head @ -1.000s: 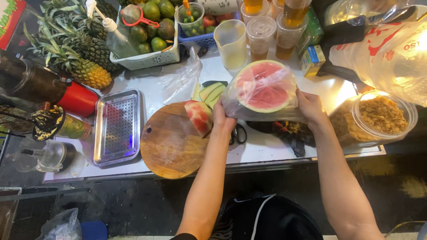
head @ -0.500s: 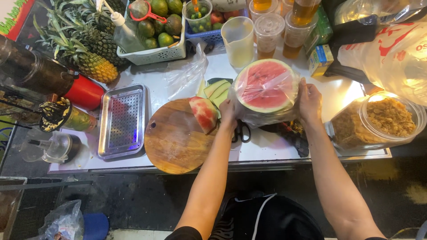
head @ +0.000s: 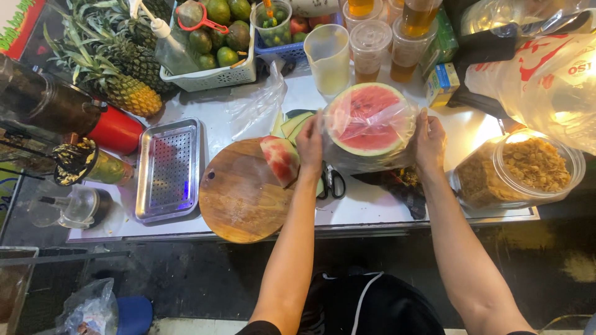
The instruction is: The person puts slices of watermelon into a plastic bag, seals the bag by tying it, and then places the bagged watermelon into another plastic bag along with other fruit slices.
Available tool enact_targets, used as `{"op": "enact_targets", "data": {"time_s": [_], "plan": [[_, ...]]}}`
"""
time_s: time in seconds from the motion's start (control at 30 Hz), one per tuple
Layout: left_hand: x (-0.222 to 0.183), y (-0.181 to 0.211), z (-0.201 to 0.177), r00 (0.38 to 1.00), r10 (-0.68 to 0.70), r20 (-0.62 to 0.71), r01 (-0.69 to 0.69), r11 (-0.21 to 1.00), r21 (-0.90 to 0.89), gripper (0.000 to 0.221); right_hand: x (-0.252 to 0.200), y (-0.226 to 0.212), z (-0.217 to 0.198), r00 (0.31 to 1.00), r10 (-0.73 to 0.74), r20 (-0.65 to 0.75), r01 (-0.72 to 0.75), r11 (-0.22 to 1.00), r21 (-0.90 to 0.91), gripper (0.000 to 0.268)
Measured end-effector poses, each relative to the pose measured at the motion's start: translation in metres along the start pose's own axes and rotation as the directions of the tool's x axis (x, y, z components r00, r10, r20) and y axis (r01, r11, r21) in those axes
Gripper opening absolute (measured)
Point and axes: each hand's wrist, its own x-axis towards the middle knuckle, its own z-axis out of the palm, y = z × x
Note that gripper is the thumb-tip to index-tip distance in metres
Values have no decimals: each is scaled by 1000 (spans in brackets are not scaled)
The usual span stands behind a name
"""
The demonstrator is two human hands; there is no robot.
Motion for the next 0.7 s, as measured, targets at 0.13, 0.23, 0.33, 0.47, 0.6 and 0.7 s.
{"op": "enact_targets", "data": {"time_s": [0.13,0.23,0.33,0.47,0.6,0.7], "plan": [[13,-69,-17,981,-162,-107,167,985,36,26,-4,-10,0,999,22,27,-23,999,34,41],[15,-108,-16,919,-240,-313,285,953,105,24,-4,-9,0,991,106,79,-105,994,-13,46],[24,-99,-22,988,-22,-156,125,709,694,20,0,3,-2,997,74,-1,-73,985,-159,50],[4,-18,-11,990,-25,-137,86,881,464,39,2,3,-4,997,81,-12,-82,987,-141,50],[-27,47,10,992,18,-124,-17,1000,10,60,1,12,-6,996,88,10,-88,995,-57,38],[-32,48,32,985,137,104,-156,968,197,72,-5,13,1,999,47,25,-46,998,-47,21]]}}
